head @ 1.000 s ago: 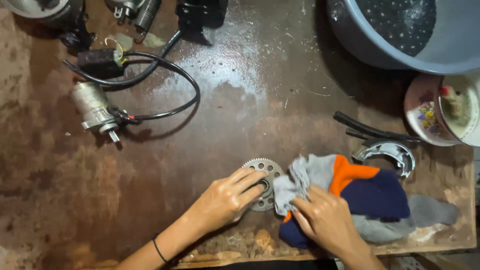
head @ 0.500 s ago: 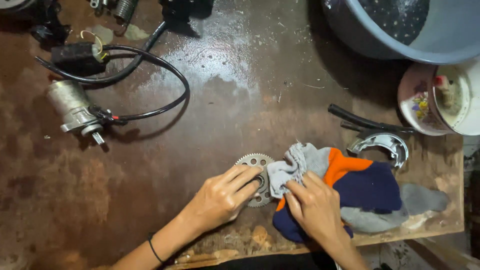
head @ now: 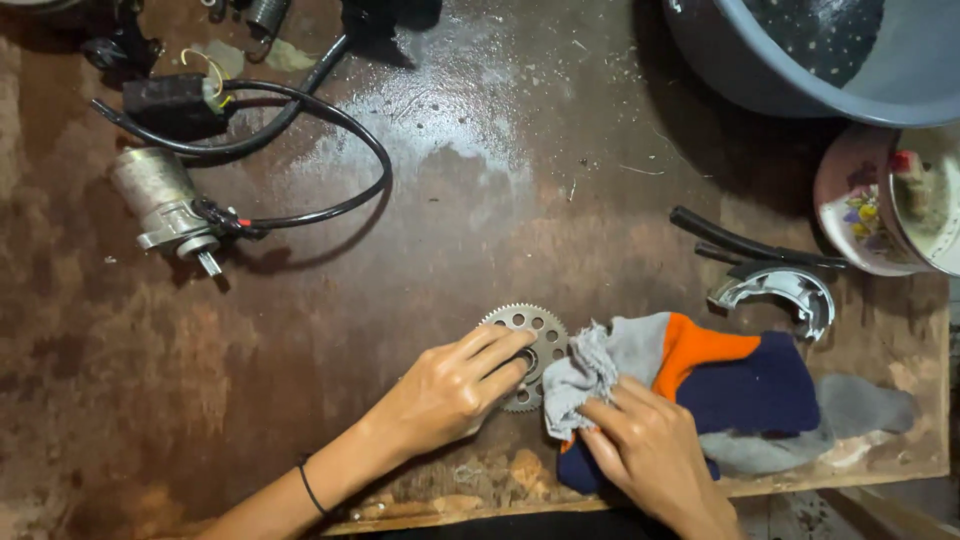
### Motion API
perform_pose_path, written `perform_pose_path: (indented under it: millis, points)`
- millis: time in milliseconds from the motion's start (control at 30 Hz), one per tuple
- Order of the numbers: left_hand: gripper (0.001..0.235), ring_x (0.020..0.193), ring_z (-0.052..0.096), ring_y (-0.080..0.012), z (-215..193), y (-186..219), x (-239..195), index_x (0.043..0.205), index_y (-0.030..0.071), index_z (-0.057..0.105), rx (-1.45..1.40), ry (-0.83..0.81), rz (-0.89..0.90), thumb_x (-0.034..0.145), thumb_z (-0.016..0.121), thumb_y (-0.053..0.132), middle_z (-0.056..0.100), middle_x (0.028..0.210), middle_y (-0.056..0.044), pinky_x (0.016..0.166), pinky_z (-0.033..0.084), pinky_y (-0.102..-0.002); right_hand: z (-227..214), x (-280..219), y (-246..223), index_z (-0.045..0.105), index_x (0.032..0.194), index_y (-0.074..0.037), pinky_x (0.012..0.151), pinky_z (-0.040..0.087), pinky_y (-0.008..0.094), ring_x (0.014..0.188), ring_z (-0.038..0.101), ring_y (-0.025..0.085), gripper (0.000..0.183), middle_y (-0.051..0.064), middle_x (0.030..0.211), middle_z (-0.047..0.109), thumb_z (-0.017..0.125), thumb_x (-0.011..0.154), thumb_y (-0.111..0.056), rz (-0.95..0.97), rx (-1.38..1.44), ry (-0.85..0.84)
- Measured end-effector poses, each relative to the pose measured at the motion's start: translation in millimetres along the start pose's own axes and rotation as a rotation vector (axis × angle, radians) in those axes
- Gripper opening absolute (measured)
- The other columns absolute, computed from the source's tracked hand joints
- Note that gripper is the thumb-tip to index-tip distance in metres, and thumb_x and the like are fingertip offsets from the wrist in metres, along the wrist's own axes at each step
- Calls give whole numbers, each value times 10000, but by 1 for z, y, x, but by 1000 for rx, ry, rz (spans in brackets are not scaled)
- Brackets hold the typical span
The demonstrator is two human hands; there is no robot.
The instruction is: Cleaning a metal gear component with a cloth.
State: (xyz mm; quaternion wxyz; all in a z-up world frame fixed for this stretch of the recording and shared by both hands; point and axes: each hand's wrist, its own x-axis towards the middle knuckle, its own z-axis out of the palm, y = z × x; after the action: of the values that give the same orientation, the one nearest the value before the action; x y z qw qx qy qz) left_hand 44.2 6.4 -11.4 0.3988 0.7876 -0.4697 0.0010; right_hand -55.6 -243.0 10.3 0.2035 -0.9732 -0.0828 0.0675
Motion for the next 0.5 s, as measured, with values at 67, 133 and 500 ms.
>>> perform_pose_path:
  millis: [67, 133, 500]
  points:
    - [249, 1185, 642, -312, 1, -2, 1, 1036, -8, 672, -10, 21, 21, 793, 685, 45, 658, 1273, -142, 885, 595, -369, 0, 6, 1, 738, 903, -106, 605, 525, 427, 742, 656, 309, 179, 95, 764, 626, 737, 744, -188, -6, 31, -2]
    - [251, 1156, 650, -306, 1, -5, 2, 1031, 3, 688, 5, -26, 30, 782, 686, 36, 668, 1281, -143, 842, 595, -356, 0, 19, -1, 746, 908, -102, 603, 516, 432, 748, 658, 322, 160, 105, 766, 640, 732, 776, -192, 66, 37, 55]
    - [250, 1161, 658, -303, 5, -6, 0, 1036, -11, 693, -12, -17, 47, 796, 689, 57, 669, 1281, -148, 879, 595, -359, -15, 23, 8, 759, 960, -95, 624, 515, 435, 748, 665, 330, 214, 118, 772, 661, 727, 782, -210, 99, 113, -84]
